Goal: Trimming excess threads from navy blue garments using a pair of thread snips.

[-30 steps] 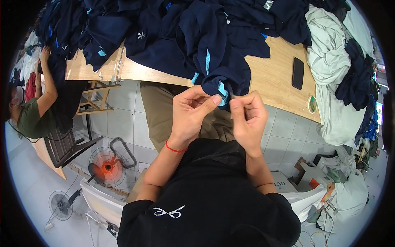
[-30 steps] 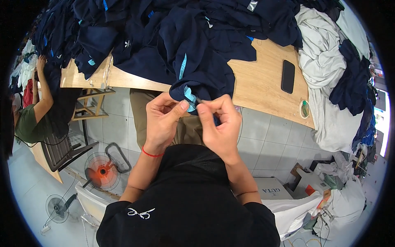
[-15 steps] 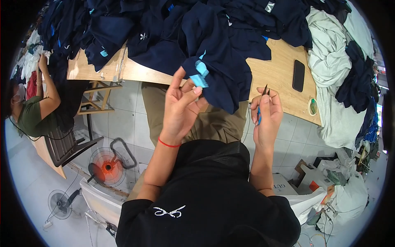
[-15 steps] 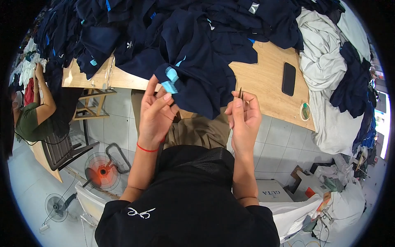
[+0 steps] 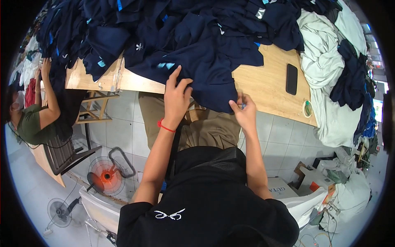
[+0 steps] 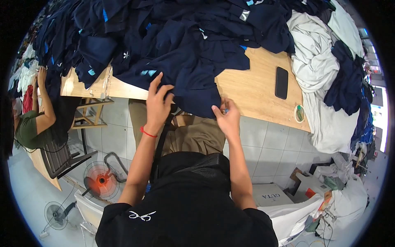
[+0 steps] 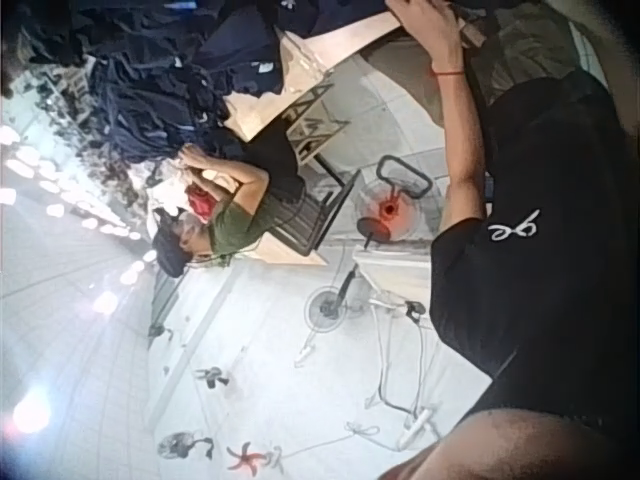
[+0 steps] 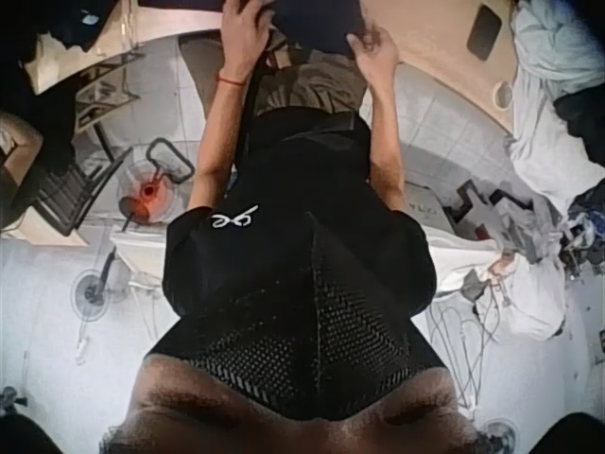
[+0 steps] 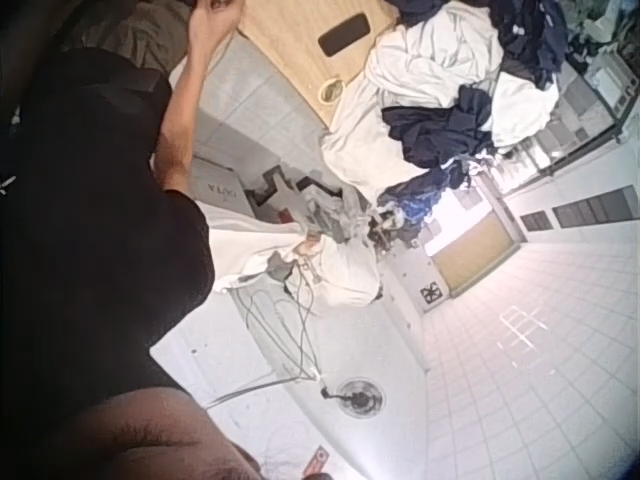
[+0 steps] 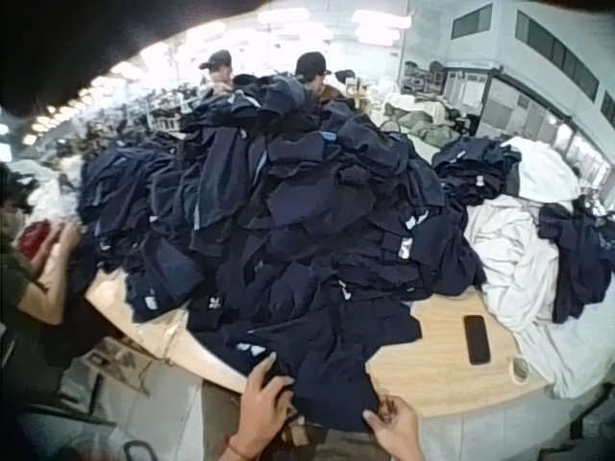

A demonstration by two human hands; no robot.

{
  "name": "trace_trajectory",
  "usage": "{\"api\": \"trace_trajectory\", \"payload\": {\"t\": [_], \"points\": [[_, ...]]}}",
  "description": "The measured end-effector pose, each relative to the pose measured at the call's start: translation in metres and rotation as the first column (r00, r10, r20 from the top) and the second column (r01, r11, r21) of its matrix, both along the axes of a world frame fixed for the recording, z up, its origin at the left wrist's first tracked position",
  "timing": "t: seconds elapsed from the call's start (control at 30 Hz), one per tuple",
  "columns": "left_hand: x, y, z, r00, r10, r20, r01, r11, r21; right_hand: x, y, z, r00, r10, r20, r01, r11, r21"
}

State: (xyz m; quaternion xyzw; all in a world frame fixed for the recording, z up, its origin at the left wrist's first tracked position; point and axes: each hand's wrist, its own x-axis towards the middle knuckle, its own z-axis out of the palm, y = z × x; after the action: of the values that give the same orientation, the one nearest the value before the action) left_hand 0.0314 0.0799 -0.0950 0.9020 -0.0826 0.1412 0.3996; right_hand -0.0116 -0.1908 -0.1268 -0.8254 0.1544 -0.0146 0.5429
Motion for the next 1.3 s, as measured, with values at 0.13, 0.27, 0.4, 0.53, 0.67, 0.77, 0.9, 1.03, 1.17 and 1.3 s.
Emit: {"api": "trace_trajectory", "payload": {"t": [0.13, 0.27, 0.4, 0.53, 0.67, 0.77, 0.9, 1.03, 1.17, 1.3], "points": [[0.013, -0.004, 0.04, 1.0, -0.015, 0.001, 0.015, 0.946, -0.325, 0.006, -0.014, 0.045, 0.993, -0.087, 0.083, 0.085, 0.996, 0.026], [0.026, -0.022, 0.106, 0.982, -0.182, 0.052, 0.163, 0.675, -0.719, 0.02, -0.008, 0.15, 0.745, -0.293, 0.6, 0.332, 0.942, 0.049], [0.06, -0.01, 0.102, 0.992, -0.098, 0.08, 0.126, 0.699, -0.703, 0.018, 0.001, 0.2, 0.849, -0.049, 0.526, 0.148, 0.978, -0.148], [0.055, 0.017, 0.038, 0.965, 0.178, -0.194, -0.262, 0.725, -0.637, -0.003, -0.02, 0.17, 0.929, -0.086, 0.36, 0.101, 0.995, -0.023], [0.007, -0.007, 0.024, 0.992, 0.111, -0.067, -0.129, 0.877, -0.462, -0.018, -0.037, 0.113, 0.963, -0.236, 0.129, 0.23, 0.971, 0.059], [0.007, -0.023, 0.026, 0.995, 0.094, 0.014, -0.085, 0.948, -0.306, -0.02, -0.028, 0.101, 0.983, -0.185, 0.024, 0.182, 0.978, 0.1], [0.033, -0.031, 0.037, 0.975, 0.214, 0.054, -0.168, 0.878, -0.447, -0.009, -0.012, 0.105, 0.989, -0.092, 0.113, 0.073, 0.984, 0.16], [0.051, -0.058, 0.047, 0.972, 0.031, 0.234, 0.003, 0.99, -0.143, 0.008, 0.006, 0.101, 0.995, -0.058, 0.087, 0.044, 0.988, 0.151], [0.043, -0.044, 0.016, 0.975, 0.048, 0.218, -0.054, 0.998, 0.018, 0.009, 0.02, 0.113, 0.999, 0.003, 0.052, -0.02, 0.944, 0.33], [0.008, -0.02, 0.03, 0.905, 0.377, 0.196, -0.272, 0.868, -0.416, -0.004, -0.009, 0.101, 0.997, -0.071, 0.027, 0.061, 0.962, 0.265]]}}
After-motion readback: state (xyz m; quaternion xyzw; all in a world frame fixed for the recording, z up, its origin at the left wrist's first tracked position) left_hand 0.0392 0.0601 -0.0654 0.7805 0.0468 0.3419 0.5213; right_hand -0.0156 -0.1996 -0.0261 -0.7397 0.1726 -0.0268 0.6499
